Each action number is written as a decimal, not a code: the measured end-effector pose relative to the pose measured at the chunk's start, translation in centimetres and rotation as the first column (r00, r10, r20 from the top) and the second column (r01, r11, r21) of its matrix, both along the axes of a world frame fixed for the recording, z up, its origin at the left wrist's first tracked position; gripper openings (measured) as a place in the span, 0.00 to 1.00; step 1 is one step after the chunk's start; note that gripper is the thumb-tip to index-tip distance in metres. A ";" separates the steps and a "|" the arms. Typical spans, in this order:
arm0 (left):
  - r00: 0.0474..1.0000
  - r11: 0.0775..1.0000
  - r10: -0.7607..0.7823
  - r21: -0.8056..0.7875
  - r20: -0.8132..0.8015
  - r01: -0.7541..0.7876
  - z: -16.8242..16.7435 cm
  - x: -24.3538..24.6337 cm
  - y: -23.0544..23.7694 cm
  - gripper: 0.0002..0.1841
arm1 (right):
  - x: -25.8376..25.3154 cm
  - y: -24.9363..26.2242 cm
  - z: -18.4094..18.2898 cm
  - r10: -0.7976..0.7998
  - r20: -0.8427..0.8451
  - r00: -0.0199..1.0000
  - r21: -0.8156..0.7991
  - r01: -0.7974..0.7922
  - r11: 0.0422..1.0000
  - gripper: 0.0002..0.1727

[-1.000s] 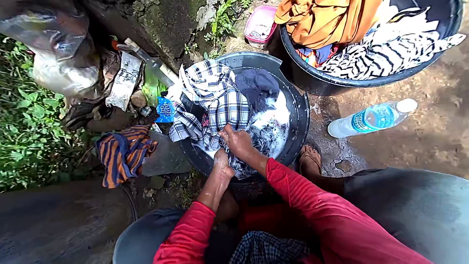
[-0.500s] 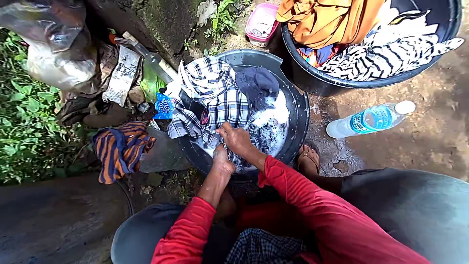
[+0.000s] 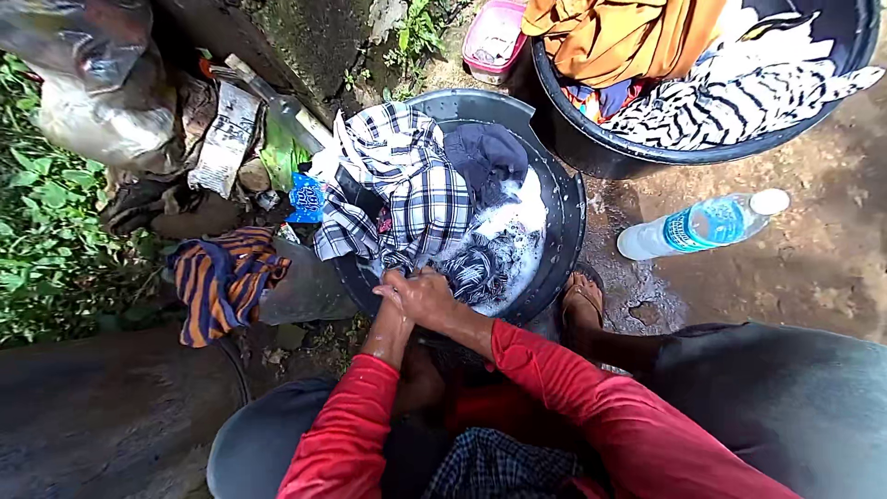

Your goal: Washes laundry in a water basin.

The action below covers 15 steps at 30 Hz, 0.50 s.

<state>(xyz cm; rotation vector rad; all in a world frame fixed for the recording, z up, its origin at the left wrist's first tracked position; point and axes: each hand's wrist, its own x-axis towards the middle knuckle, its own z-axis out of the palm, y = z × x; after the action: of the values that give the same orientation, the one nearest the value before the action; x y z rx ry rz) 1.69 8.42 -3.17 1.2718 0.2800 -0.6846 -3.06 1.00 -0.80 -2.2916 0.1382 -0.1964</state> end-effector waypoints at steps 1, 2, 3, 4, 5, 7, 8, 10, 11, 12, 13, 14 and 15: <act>0.995 0.998 0.064 -0.022 -0.080 -0.066 0.6 -0.1 -1.4 0.33 | 0.4 -1.5 -0.8 -0.031 0.004 1.000 -0.003 0.031 1.000 0.24; 0.989 0.997 0.058 -0.033 -0.137 -0.063 2.0 -0.4 -2.5 0.33 | 1.2 -3.8 -2.1 -0.111 0.034 0.993 -0.021 0.111 0.994 0.26; 0.985 0.998 -0.003 -0.061 -0.170 -0.008 3.5 -0.8 -2.9 0.34 | 1.9 -6.1 -3.2 -0.184 0.020 0.983 -0.009 0.184 0.983 0.30; 0.983 0.995 -0.066 -0.085 -0.174 0.051 4.7 -1.0 -2.9 0.32 | 2.3 -7.6 -3.9 -0.238 0.006 0.971 0.030 0.237 0.971 0.33; 0.982 0.989 -0.119 -0.102 -0.148 0.105 5.4 -0.9 -2.8 0.26 | 2.7 -8.5 -3.3 -0.257 -0.019 0.966 0.082 0.258 0.963 0.33; 0.976 0.980 -0.184 -0.103 -0.112 0.173 6.2 -0.9 -2.4 0.13 | 3.1 -9.2 0.1 -0.193 -0.113 0.975 0.135 0.208 0.969 0.33; 0.973 0.975 -0.207 -0.100 -0.102 0.197 6.4 -0.9 -2.2 0.11 | 3.3 -9.2 1.1 -0.171 -0.114 0.979 0.152 0.187 0.970 0.33; 0.973 0.971 -0.219 -0.114 -0.066 0.211 6.7 -0.5 -1.8 0.11 | 3.3 -9.1 1.0 -0.214 0.028 0.976 0.163 0.207 0.965 0.32; 0.978 0.973 -0.204 -0.118 -0.052 0.197 6.8 -0.3 -1.8 0.12 | 3.1 -9.1 0.3 -0.271 0.166 0.948 0.183 0.240 0.953 0.29; 0.983 0.978 -0.180 -0.120 -0.044 0.173 6.9 -0.1 -1.7 0.12 | 2.9 -8.9 -0.6 -0.331 0.331 0.884 0.255 0.254 0.933 0.24; 0.988 0.982 -0.152 -0.123 -0.039 0.146 6.9 0.1 -1.6 0.13 | 2.5 -8.6 -1.4 -0.369 0.453 0.811 0.333 0.230 0.914 0.20; 0.992 0.984 -0.122 -0.136 -0.037 0.116 6.9 0.4 -1.4 0.13 | 1.8 -8.1 -2.0 -0.360 0.525 0.771 0.381 0.165 0.910 0.19; 0.995 0.984 -0.092 -0.153 -0.027 0.087 6.9 0.9 -1.1 0.14 | 1.3 -7.5 -2.8 -0.294 0.564 0.771 0.389 0.065 0.919 0.21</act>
<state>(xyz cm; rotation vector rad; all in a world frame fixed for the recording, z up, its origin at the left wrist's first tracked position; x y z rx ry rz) 2.57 7.31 3.71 1.1333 0.1953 -0.7904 -1.78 -6.52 -3.61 -1.7491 0.0496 -0.9388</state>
